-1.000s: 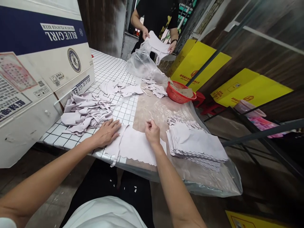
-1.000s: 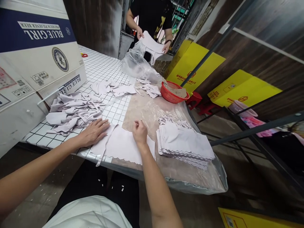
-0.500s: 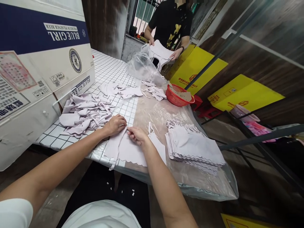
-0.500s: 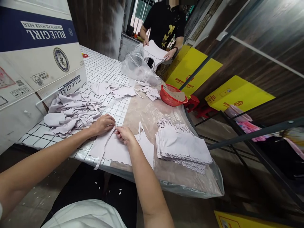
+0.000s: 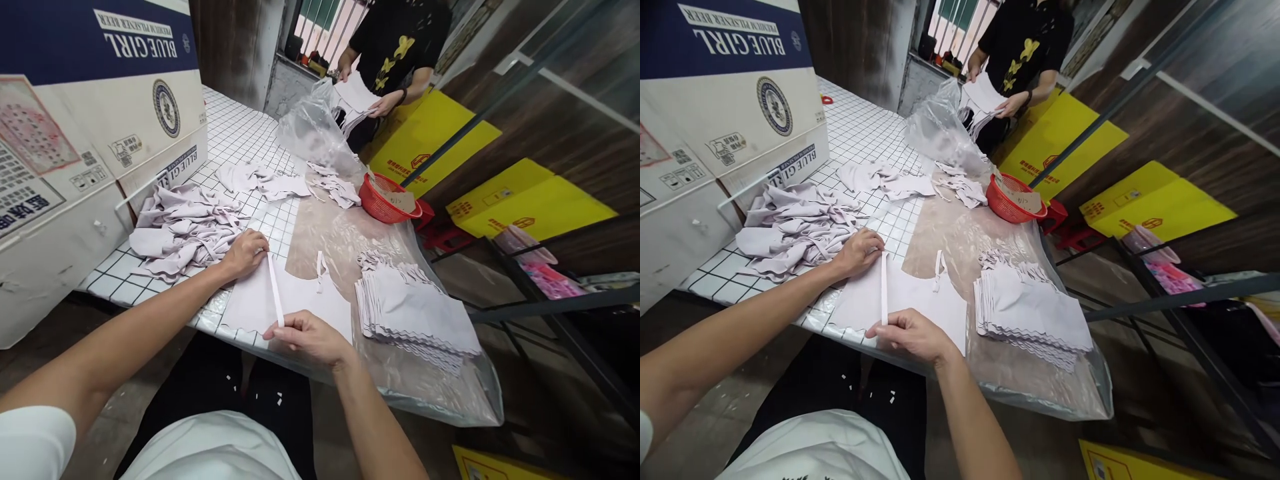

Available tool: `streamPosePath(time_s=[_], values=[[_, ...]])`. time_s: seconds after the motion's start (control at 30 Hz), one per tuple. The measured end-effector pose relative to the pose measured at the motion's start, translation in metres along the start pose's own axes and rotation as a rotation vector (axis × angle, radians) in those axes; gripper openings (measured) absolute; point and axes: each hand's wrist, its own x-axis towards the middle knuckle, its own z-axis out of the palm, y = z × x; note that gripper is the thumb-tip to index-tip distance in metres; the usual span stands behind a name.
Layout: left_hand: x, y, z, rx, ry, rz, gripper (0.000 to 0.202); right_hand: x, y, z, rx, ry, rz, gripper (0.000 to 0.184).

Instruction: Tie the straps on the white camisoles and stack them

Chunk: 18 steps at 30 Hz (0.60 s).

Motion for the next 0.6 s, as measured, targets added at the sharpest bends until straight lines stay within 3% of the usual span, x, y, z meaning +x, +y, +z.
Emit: streamPosePath(time_s=[0.1,0.17,0.37,0.47,0.6], values=[[0.0,0.001,0.001,0.011,-0.008,-0.007,0.014,-0.018,-0.003,-0.007,-0.127,0.027,-0.073,0.044],[0.0,0.003,0.002,0.032,-0.016,-0.006,0.014,-0.019,-0.009,-0.019,-0.172,0.144,-0.15,0.041],[-0.002,0.023,-0.008,0.068,0.079,0.0,0.016,0.021,-0.034,-0.067,0.029,0.575,-0.431,0.044],[-0.004,0.043,-0.015,-0.145,0.053,-0.059,0.013,0.043,-0.04,-0.077,0.089,0.649,-0.477,0.045],[0.001,0.07,-0.021,-0.545,-0.153,-0.293,0.027,0.06,-0.031,-0.074,0.113,0.67,-0.461,0.045]])
